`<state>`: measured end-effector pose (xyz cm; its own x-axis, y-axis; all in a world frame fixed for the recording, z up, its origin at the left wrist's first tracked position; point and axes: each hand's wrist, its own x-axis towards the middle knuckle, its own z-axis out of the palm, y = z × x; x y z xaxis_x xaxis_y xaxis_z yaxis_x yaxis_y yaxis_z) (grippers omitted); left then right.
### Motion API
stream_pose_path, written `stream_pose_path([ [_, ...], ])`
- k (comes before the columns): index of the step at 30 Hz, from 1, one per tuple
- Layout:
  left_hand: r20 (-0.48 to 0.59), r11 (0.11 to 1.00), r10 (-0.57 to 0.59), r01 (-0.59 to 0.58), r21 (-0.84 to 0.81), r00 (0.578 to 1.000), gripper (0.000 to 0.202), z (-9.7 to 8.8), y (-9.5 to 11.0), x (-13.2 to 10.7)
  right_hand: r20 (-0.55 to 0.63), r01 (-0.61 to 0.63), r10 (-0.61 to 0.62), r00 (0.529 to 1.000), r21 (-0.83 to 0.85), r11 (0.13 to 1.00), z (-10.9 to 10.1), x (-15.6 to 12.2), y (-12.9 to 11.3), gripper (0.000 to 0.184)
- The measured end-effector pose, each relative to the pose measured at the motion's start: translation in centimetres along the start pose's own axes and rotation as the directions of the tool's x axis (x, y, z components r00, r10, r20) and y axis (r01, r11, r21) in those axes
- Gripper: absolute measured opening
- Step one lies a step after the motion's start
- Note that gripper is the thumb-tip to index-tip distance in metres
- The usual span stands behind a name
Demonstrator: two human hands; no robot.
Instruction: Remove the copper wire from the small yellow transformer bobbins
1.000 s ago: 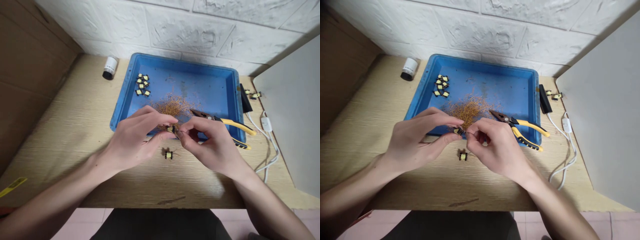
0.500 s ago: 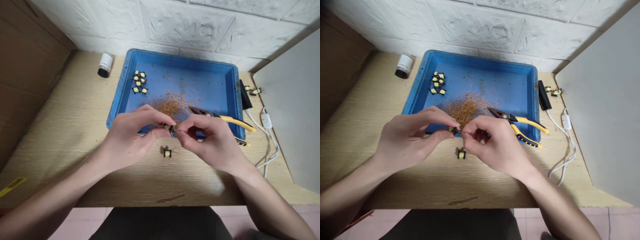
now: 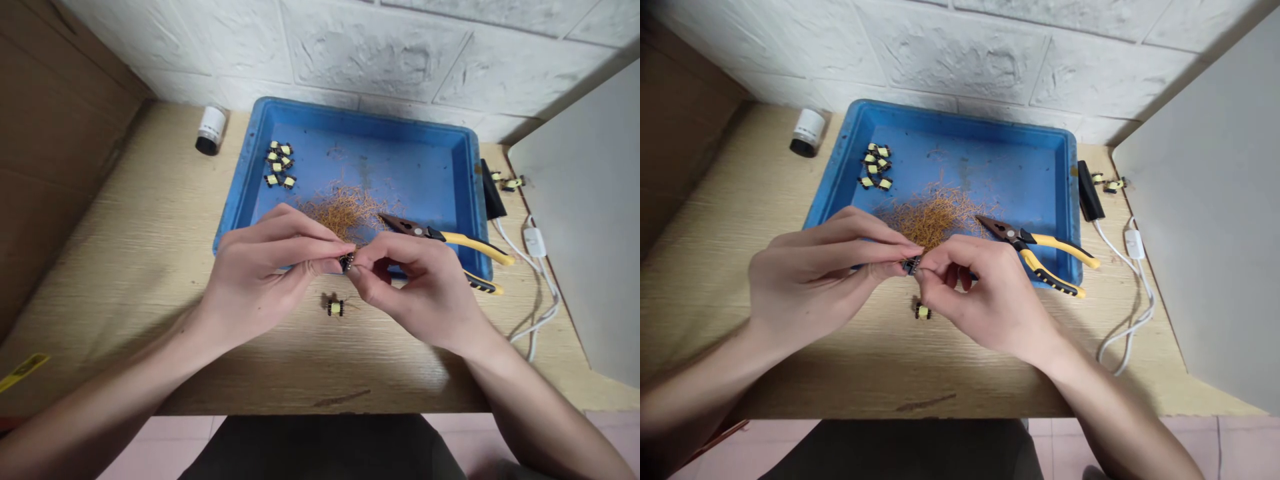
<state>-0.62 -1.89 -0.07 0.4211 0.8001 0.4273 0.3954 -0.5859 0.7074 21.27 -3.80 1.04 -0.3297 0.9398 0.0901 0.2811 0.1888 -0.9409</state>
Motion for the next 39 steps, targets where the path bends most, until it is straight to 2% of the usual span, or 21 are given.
stream_pose_path([
  [8, -0.043, 1.000, -0.009, 0.009, 0.010, 0.999, 0.020, 0.3, 0.2, -0.1, -0.078, 0.051, -0.057, 0.995, -0.067, 0.996, 0.6, -0.1, -0.2, 0.021],
  [12, -0.076, 0.997, 0.050, -0.046, 0.055, 0.996, 0.023, 0.4, -0.1, -0.3, -0.123, 0.057, -0.064, 0.990, -0.060, 0.997, 0.9, -0.2, -0.1, 0.017],
  [16, -0.094, 0.993, 0.091, -0.084, 0.080, 0.991, 0.024, 0.7, 0.0, -0.3, -0.114, 0.019, -0.024, 0.993, -0.050, 0.999, 0.9, -0.3, -0.1, 0.016],
  [19, -0.077, 0.990, 0.127, -0.121, 0.077, 0.989, 0.022, 0.6, -0.1, -0.1, -0.095, 0.010, -0.012, 0.995, -0.014, 1.000, 0.8, -0.2, -0.1, 0.016],
  [22, -0.042, 0.979, 0.178, -0.173, 0.104, 0.983, 0.025, 0.5, -0.5, 0.0, -0.094, 0.002, 0.007, 0.996, 0.089, 0.996, 0.9, -0.2, -0.1, 0.016],
  [24, -0.011, 0.969, 0.208, -0.204, 0.140, 0.978, 0.031, 0.4, -0.8, 0.1, -0.098, -0.022, 0.038, 0.994, 0.163, 0.986, 1.0, -0.2, 0.0, 0.015],
  [28, -0.012, 0.939, 0.291, -0.283, 0.197, 0.957, 0.057, 0.5, -1.3, 0.2, -0.112, -0.072, 0.103, 0.988, 0.252, 0.965, 0.9, -0.3, 0.0, 0.013],
  [31, -0.063, 0.954, 0.266, -0.253, 0.162, 0.962, 0.049, 0.7, -1.2, -0.2, -0.112, -0.107, 0.147, 0.983, 0.301, 0.948, 0.8, -0.2, 0.1, 0.012],
  [33, -0.104, 0.978, 0.181, -0.169, 0.120, 0.978, 0.039, 0.7, -1.0, -0.6, -0.104, -0.116, 0.157, 0.982, 0.322, 0.939, 0.9, -0.2, 0.1, 0.011],
  [36, -0.108, 0.994, 0.088, -0.081, 0.072, 0.990, 0.025, 0.7, -0.8, -0.9, -0.095, -0.124, 0.163, 0.982, 0.326, 0.937, 0.9, 0.0, 0.1, 0.012],
  [39, -0.075, 0.982, 0.148, -0.137, 0.128, 0.986, 0.023, 0.5, -0.5, -0.7, -0.103, -0.140, 0.180, 0.978, 0.312, 0.940, 0.8, 0.0, 0.0, 0.013],
])
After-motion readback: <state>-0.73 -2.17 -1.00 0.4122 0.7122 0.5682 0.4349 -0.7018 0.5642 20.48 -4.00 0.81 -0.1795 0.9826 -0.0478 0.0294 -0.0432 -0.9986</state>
